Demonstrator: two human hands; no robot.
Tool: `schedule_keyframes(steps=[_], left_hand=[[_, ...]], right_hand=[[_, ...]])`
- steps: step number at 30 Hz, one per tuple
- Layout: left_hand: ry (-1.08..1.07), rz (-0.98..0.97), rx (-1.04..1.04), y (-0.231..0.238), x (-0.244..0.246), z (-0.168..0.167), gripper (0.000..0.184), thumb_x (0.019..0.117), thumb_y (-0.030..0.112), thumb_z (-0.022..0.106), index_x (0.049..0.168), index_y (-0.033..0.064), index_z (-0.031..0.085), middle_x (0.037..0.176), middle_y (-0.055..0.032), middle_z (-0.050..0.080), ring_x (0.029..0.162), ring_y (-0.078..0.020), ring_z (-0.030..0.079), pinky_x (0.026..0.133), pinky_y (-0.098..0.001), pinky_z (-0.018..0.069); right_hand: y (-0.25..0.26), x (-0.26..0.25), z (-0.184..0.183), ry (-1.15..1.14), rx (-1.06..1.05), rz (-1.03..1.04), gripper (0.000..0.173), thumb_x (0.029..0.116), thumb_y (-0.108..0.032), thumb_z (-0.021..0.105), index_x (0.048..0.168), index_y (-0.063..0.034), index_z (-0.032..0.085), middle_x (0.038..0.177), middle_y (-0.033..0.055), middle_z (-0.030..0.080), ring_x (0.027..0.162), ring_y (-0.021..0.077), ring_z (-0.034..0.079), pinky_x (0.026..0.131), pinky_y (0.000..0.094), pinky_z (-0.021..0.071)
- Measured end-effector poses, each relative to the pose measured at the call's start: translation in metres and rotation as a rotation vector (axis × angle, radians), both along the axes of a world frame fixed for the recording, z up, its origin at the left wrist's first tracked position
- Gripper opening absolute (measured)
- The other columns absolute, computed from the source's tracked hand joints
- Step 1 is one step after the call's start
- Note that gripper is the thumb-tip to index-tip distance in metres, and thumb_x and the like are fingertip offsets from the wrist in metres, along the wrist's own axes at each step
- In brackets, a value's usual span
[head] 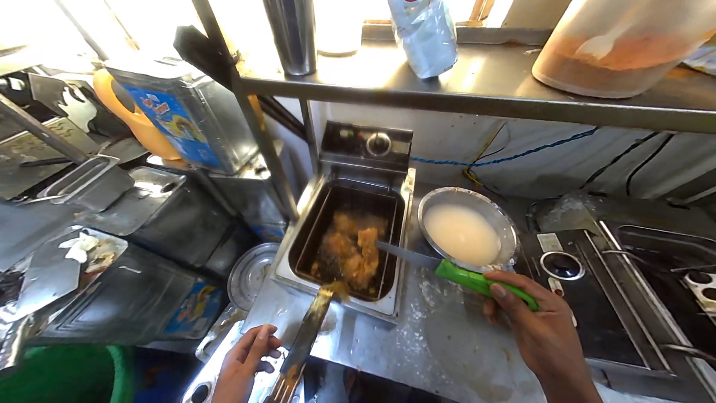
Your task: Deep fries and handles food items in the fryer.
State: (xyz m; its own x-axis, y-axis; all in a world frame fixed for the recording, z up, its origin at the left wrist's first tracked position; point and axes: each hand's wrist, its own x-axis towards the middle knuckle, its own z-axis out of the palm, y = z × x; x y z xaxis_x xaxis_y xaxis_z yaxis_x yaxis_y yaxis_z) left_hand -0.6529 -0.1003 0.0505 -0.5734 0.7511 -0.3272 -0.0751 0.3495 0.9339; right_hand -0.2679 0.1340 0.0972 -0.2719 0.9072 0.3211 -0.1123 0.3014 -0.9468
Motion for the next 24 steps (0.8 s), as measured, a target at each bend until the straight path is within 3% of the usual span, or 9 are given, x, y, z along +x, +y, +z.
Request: schedule_keyframes(steps=[24], left_hand=[[-0.028,0.001,0.035,0.005,0.0015,0.0,0.028,0.1099,0.016,0.041,0.114,-0.0011,0.063,0.087,-0.0028,0.072,0.075,-0.011,0.072,0.069,-0.0266,0.0615]], right_hand=[[-0.003,0.0021,-0.0023,0.026,0.001,-0.023,0.021,0.0976,-0.029,0.071,0.11,-0.0119,0.077,0.09,0.0091,0.074,0.06,0.0136,0.067,0.052,0.0251,0.0585]])
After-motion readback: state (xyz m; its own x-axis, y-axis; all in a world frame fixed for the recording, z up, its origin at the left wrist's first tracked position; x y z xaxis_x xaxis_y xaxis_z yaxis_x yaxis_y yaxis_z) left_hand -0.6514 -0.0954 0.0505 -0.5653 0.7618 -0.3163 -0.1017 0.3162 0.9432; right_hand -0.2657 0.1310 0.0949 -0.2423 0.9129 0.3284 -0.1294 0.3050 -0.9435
